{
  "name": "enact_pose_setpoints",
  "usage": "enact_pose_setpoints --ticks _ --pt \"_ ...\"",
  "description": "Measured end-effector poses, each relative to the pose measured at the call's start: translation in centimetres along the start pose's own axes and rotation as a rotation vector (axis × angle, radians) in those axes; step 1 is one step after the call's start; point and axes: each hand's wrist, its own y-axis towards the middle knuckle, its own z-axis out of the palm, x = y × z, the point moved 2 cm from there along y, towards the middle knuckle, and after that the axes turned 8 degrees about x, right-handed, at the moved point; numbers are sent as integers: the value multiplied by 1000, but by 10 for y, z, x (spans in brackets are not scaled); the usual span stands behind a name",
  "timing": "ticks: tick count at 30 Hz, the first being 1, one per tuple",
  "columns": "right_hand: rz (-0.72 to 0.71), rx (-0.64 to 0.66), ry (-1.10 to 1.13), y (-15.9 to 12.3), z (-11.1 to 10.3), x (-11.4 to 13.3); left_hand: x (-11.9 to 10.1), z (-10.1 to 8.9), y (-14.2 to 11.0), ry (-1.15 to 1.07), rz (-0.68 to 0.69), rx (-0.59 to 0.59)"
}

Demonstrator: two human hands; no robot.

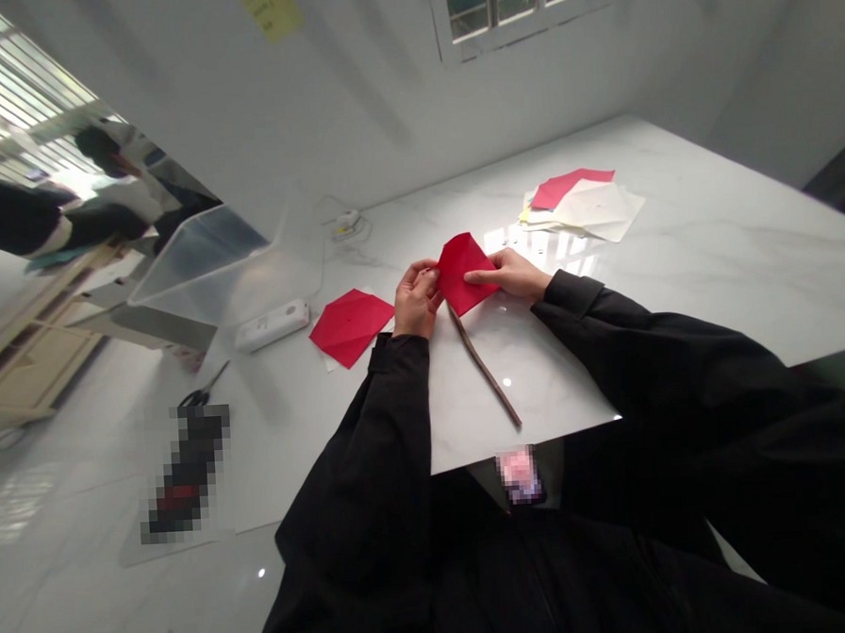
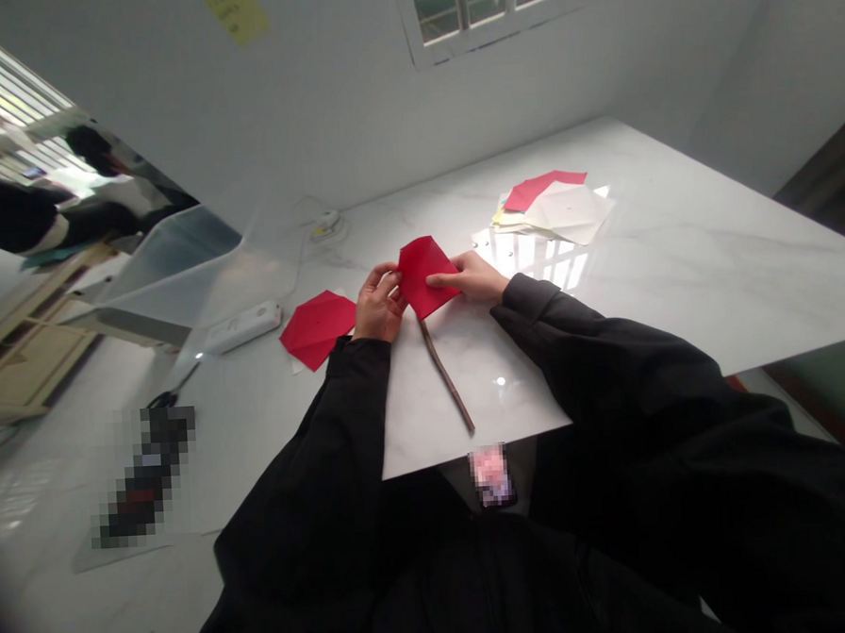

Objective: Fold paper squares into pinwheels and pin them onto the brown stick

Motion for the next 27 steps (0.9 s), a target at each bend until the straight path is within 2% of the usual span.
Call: enact_pose_setpoints --ticks 3,7,17,27 --pt "-15 -5 18 0 0 -1 -2 5 -4 4 -65 48" --pt "-29 -5 43 -1 1 -1 -2 10 -7 74 -58 108" --pt "-37 -8 88 -1 5 2 11 15 -6 137 54 86" --pt "-104 26 92 0 4 1 14 12 -3 120 11 87"
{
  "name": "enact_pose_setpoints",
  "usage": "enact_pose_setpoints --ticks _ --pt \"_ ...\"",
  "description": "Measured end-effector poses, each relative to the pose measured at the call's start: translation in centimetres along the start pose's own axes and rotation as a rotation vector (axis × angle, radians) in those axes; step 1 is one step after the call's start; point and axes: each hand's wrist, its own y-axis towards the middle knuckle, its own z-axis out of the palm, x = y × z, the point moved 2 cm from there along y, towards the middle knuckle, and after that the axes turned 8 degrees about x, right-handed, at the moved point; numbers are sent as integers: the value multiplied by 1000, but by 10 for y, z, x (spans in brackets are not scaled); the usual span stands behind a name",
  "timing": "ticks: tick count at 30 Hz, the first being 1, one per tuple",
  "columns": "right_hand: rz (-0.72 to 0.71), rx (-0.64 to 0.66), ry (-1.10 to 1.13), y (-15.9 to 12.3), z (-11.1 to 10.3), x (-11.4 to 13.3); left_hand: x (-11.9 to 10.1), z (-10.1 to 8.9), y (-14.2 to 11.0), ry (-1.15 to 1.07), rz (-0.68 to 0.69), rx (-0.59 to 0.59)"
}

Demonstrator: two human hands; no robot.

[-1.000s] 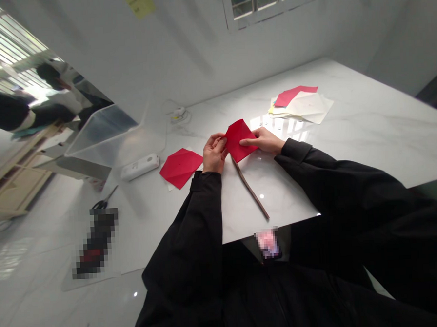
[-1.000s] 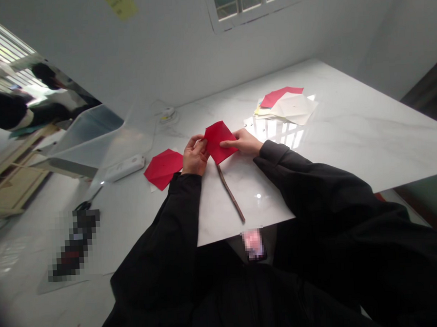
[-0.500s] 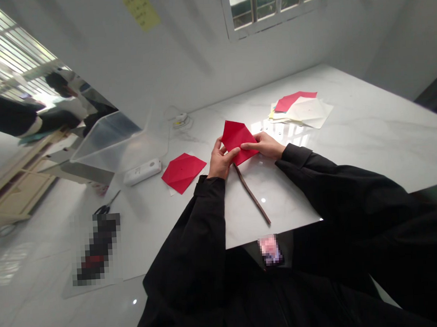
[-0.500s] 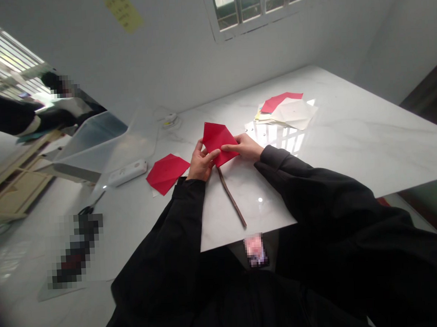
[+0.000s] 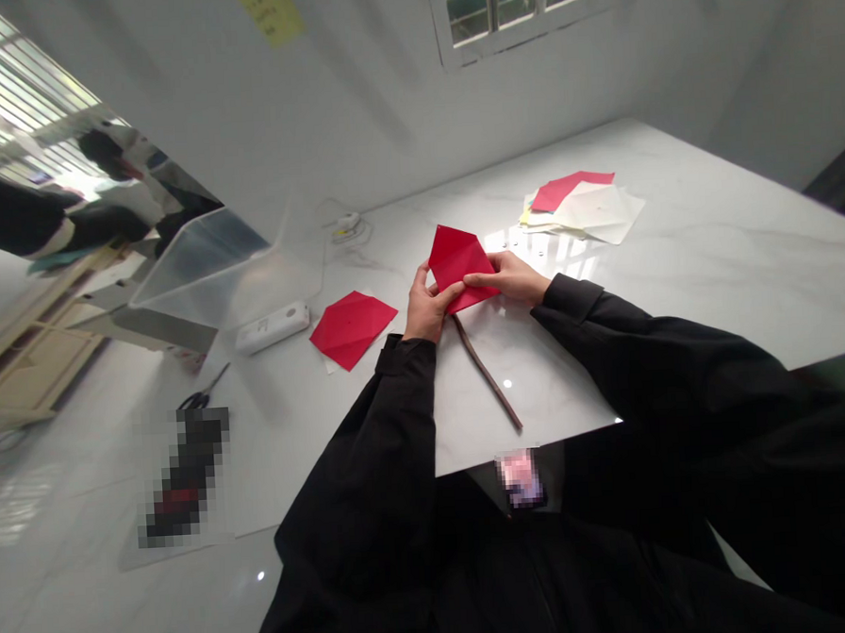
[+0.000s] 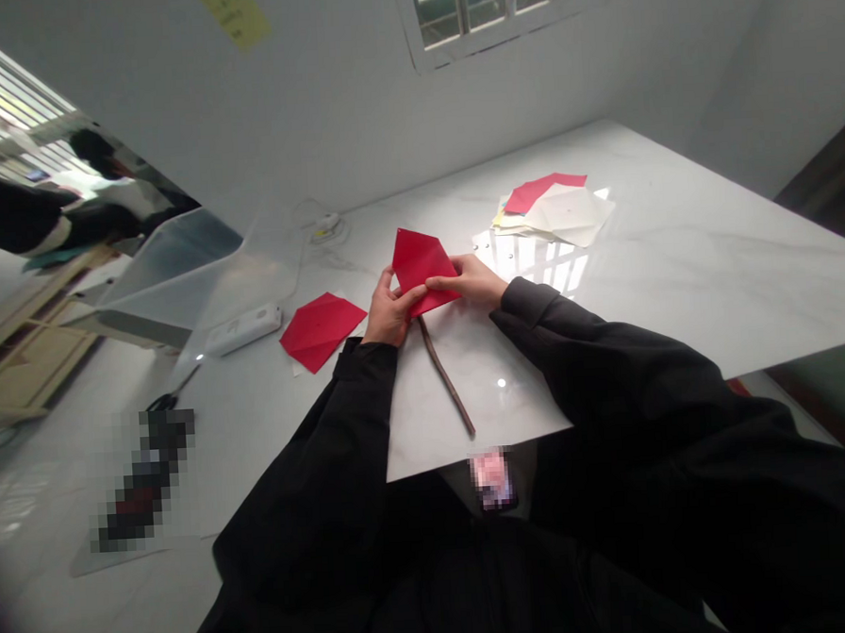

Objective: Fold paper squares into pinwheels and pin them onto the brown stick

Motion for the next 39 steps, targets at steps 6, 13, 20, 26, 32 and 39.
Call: enact_pose_setpoints --ticks 6,13,20,26,32,39 --pt "-40 -24 50 0 -2 7 -1 -1 1 8 -11 24" --pt "-113 -208 -53 2 -15 13 -4 0 2 1 -34 34" --pt "-146 -261 -97 2 -14 14 -4 0 3 -12 -26 4" --pt "-162 -297 -114 2 -16 14 -3 -1 3 -32 -42 -23" --pt "-155 -217 -54 1 -12 18 -3 -4 4 -23 -63 -61" --pt "-113 -182 68 -1 -9 15 -1 -12 6 13 -44 -115"
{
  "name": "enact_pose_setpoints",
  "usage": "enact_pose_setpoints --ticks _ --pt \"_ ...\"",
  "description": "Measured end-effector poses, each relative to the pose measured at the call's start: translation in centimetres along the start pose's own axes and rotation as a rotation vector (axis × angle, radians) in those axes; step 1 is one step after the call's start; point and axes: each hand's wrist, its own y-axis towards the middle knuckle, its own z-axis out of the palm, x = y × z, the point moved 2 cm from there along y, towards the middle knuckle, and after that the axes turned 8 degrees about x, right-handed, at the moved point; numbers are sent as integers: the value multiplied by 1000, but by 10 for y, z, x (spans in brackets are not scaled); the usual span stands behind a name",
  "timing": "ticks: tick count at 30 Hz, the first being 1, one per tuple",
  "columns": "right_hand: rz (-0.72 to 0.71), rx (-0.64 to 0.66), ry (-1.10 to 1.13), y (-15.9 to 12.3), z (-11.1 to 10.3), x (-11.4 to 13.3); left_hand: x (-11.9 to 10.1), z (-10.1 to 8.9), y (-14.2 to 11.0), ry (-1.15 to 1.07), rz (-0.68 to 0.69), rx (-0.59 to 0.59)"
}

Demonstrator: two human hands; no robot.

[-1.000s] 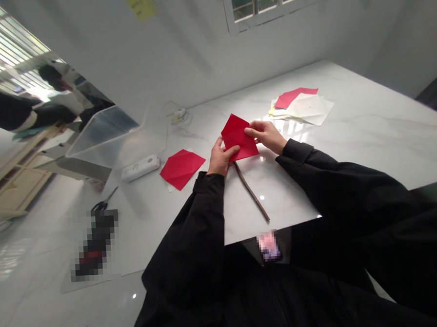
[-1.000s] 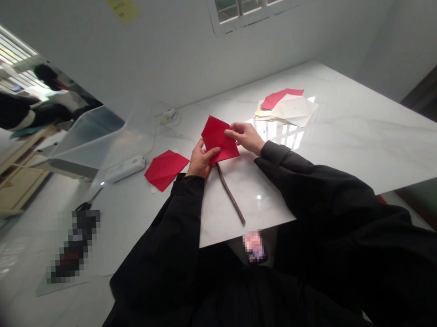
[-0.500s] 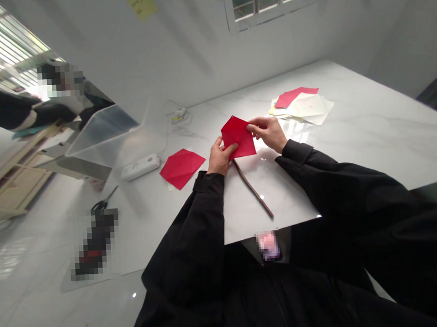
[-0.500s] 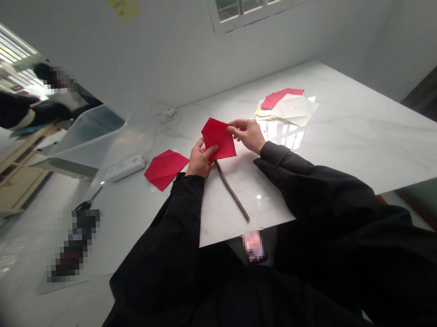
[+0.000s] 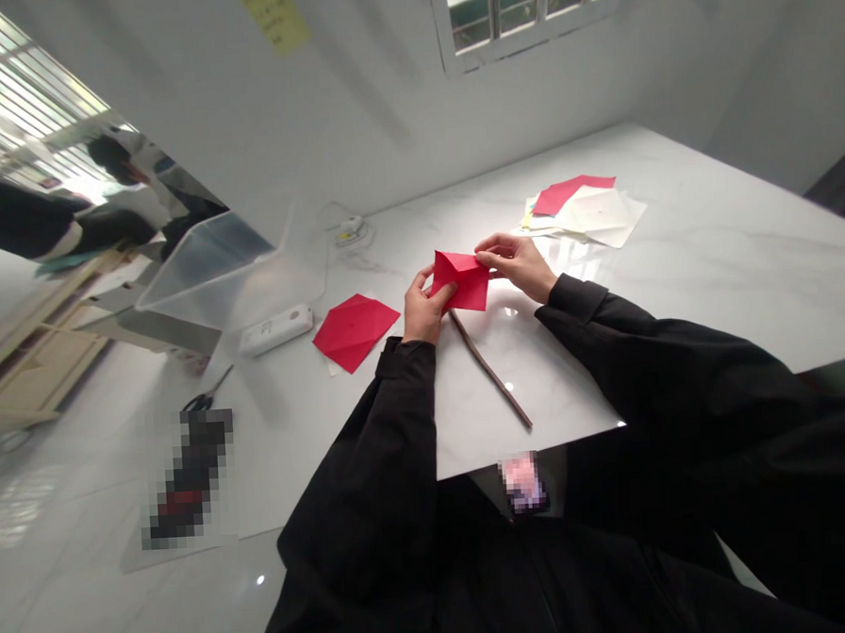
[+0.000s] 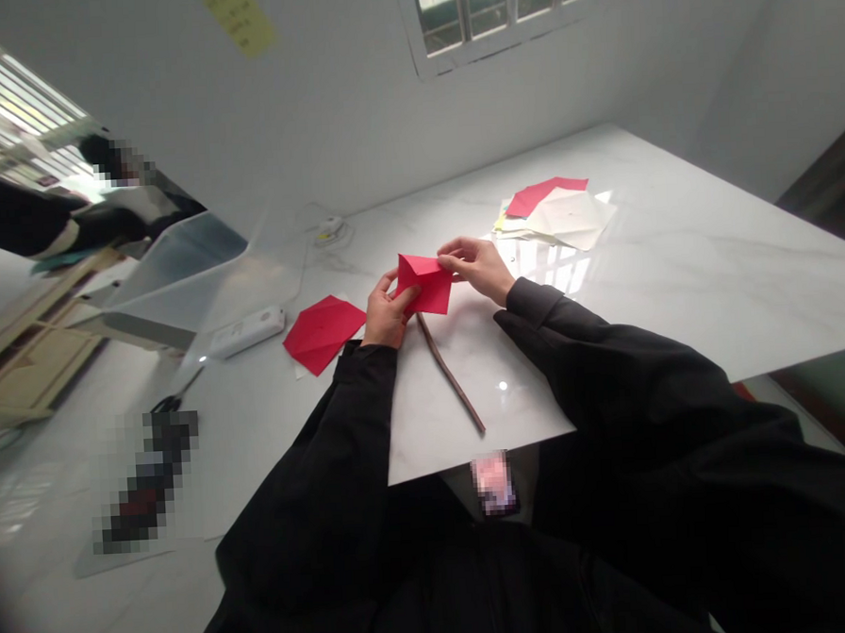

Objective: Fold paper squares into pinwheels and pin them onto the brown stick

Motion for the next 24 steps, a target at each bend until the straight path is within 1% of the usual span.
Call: enact_pose_setpoints --ticks 4,7,11,16,21,24 --pt "51 41 25 0 1 -5 -1 1 -2 17 29 -5" --pt "131 104 41 -1 4 -11 -2 2 -2 30 48 -1" --pt "217 163 -4 -3 7 -14 -2 3 -2 3 69 0" --pt "221 140 8 -4 8 -11 -5 7 -4 -58 71 10" --pt "235 94 63 -3 9 -10 -6 11 -8 -45 48 48" --pt "248 95 76 -4 9 -9 -4 10 -7 -31 71 41"
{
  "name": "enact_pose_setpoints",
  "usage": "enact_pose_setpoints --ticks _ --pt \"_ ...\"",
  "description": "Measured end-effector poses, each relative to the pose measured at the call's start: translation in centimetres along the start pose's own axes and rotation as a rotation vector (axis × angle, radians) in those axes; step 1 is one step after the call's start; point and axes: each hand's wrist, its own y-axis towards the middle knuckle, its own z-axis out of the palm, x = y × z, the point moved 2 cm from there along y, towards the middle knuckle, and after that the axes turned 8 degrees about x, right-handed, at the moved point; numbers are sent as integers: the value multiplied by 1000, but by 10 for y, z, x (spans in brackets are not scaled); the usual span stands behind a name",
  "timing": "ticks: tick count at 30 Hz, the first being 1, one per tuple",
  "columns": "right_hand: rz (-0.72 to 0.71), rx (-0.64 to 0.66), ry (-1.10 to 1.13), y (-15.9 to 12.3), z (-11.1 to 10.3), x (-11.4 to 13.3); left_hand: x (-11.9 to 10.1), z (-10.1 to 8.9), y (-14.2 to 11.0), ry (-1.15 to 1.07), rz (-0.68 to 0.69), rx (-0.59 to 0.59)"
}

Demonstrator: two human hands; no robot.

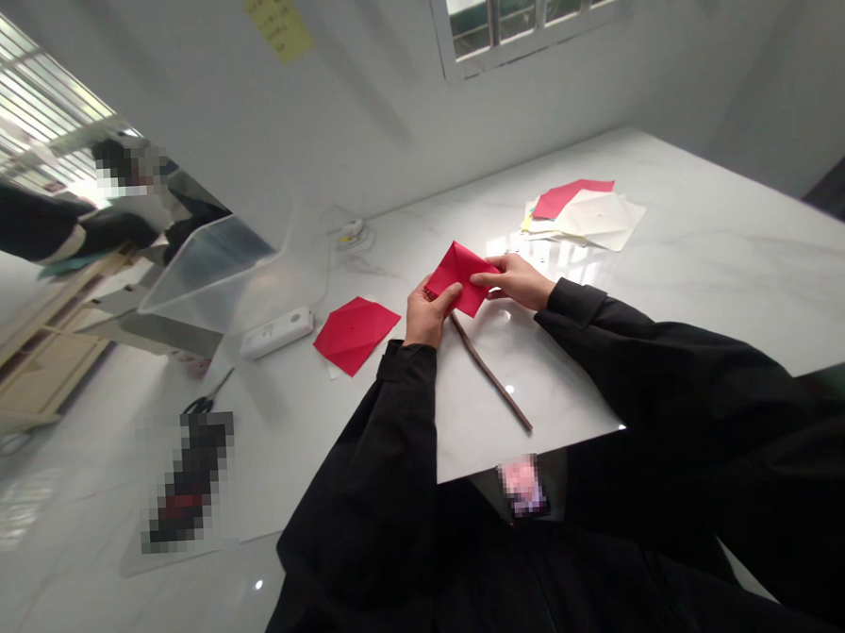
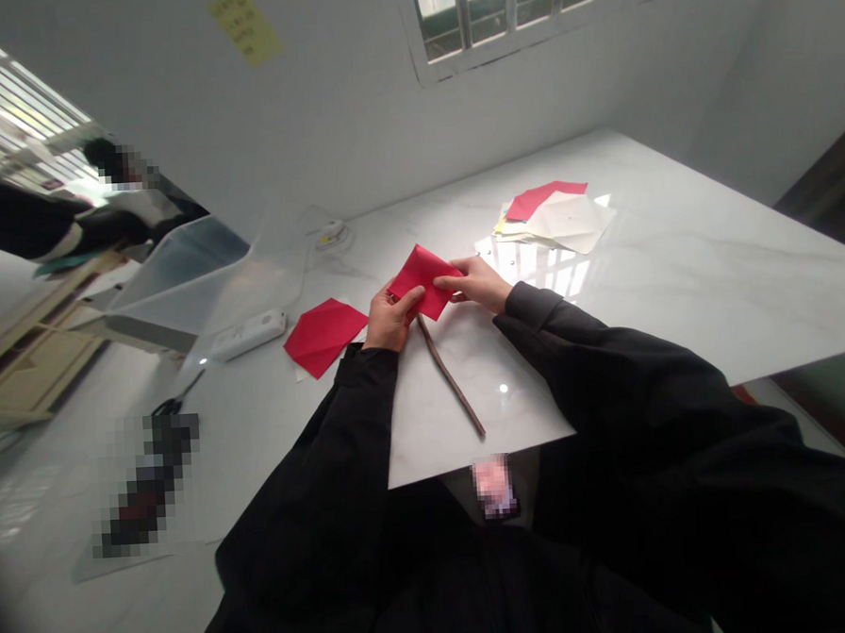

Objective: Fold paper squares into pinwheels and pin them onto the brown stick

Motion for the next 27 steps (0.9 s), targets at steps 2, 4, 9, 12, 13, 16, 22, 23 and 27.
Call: enact_pose_setpoints --ticks 2,4,9,12,13,16,22,23,27 --pt "3 21 -22 -2 1 2 2 -2 1 7 21 -26" --pt "7 44 -52 -3 2 4 3 -3 2 4 33 -49" --pt "21 60 -60 -5 2 5 4 -3 3 -3 53 -26" --pt "27 70 -64 -4 1 4 5 -5 4 35 79 -39" --pt "25 80 -69 -3 1 3 6 -6 4 48 86 -46" --pt "-1 118 -82 -2 0 1 7 -8 4 73 98 -59" --pt "-75 137 -24 0 -1 -3 3 -4 1 155 96 -15" --pt "-82 131 -14 1 -2 -4 2 -3 1 164 91 -6" --pt "-85 92 -17 2 -4 -5 1 0 0 163 83 6"
